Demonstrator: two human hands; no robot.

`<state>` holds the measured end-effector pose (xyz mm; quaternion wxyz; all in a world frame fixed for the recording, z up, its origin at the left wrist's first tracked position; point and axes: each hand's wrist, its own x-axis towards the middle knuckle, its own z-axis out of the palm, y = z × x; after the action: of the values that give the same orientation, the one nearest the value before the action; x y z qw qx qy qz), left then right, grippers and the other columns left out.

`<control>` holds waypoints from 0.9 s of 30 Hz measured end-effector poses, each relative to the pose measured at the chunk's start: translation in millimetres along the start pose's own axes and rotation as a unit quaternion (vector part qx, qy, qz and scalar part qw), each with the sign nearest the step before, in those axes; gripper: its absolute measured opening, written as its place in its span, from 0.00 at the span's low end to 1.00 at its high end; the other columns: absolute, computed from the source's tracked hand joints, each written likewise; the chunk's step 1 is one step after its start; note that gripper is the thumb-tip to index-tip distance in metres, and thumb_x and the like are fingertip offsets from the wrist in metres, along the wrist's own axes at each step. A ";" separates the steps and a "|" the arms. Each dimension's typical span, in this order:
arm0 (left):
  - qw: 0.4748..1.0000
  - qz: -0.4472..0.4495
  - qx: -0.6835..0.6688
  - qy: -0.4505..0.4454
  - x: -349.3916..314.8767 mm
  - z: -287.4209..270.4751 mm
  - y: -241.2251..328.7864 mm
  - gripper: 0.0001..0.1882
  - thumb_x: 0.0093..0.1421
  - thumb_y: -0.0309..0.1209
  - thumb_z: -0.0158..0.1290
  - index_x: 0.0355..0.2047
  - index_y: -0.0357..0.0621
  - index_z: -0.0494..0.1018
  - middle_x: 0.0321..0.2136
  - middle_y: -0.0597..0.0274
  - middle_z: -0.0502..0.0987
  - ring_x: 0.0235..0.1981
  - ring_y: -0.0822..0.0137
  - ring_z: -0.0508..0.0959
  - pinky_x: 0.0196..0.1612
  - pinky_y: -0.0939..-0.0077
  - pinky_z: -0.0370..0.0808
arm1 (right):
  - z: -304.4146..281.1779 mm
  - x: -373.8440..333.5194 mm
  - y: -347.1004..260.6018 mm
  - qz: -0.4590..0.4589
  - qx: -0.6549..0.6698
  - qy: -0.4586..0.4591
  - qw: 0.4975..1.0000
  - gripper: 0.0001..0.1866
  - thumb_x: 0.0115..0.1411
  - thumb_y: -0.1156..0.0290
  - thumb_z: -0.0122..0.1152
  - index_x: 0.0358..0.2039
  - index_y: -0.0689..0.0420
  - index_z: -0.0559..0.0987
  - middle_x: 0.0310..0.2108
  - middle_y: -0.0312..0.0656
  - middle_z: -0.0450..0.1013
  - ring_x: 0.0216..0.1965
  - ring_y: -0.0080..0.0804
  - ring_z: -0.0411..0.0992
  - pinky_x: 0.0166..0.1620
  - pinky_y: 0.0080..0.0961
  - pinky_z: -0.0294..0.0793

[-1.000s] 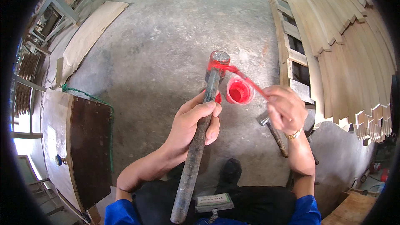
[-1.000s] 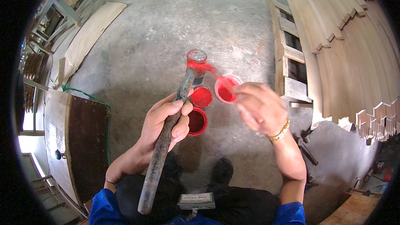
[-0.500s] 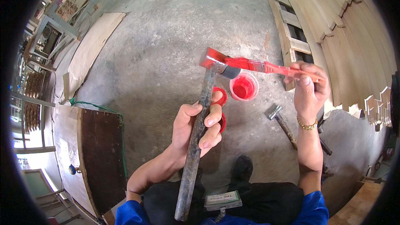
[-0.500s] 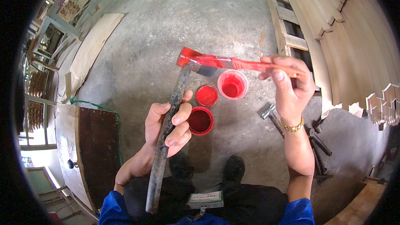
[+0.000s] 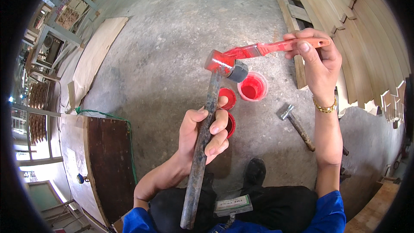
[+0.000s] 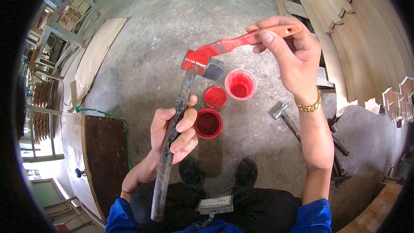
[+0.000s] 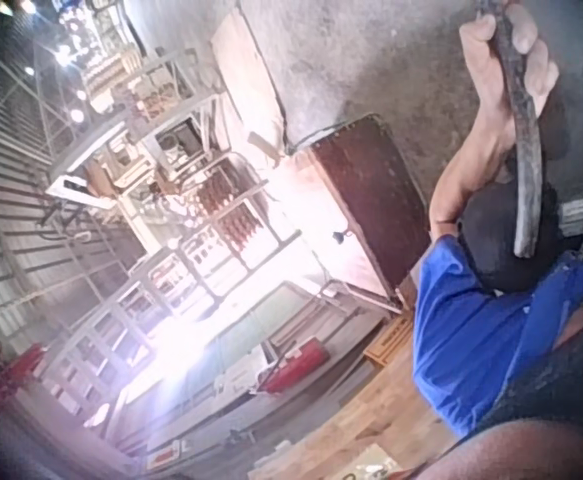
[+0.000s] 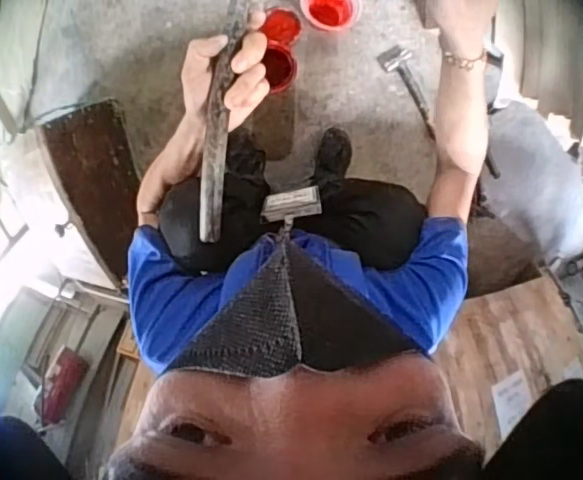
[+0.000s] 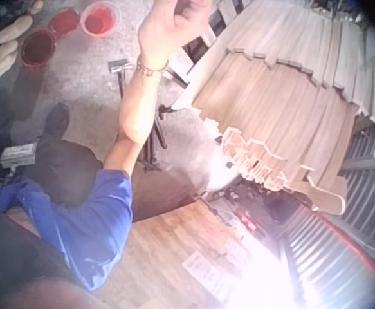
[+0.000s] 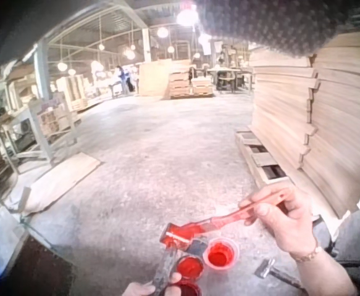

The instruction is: The person sits on the floor and uses a paintbrush to apply red paint to the head of a hammer. They repeatedly dip the brush into a paint container and coat the hammer head, then place the painted hammer on a nearby wooden surface.

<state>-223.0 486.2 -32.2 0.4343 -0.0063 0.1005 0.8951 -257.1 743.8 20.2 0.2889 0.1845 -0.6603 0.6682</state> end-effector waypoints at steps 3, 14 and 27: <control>1.000 0.003 0.001 -0.001 0.1 -1.0 0.4 0.19 0.62 0.37 0.37 0.51 0.41 0.61 0.21 0.64 0.66 0.08 0.69 0.67 0.14 0.75 0.65 | -0.1 -0.2 -1.5 0.022 -0.056 -0.077 0.995 0.07 0.60 0.77 0.54 0.37 0.67 0.73 0.36 0.48 0.75 0.33 0.27 0.74 0.35 0.21 0.76; 1.000 0.000 0.000 -0.008 -0.7 -1.8 0.3 0.19 0.64 0.37 0.36 0.51 0.43 0.61 0.21 0.65 0.66 0.08 0.70 0.66 0.15 0.76 0.64 | 3.5 -7.3 -1.4 -0.013 -0.114 -0.076 0.990 0.07 0.59 0.77 0.56 0.38 0.66 0.74 0.36 0.48 0.76 0.34 0.27 0.75 0.36 0.20 0.76; 1.000 0.003 0.004 -0.005 -1.7 -2.6 0.6 0.18 0.64 0.36 0.37 0.52 0.44 0.61 0.21 0.65 0.66 0.08 0.71 0.66 0.15 0.76 0.65 | 9.4 -11.1 -5.9 -0.030 -0.110 -0.075 0.991 0.07 0.58 0.78 0.57 0.37 0.64 0.74 0.34 0.44 0.77 0.32 0.24 0.75 0.36 0.19 0.75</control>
<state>-222.6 484.0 -34.5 0.4319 0.0001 0.1024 0.8961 -246.1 732.6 18.3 0.2769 0.2205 -0.7439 0.5669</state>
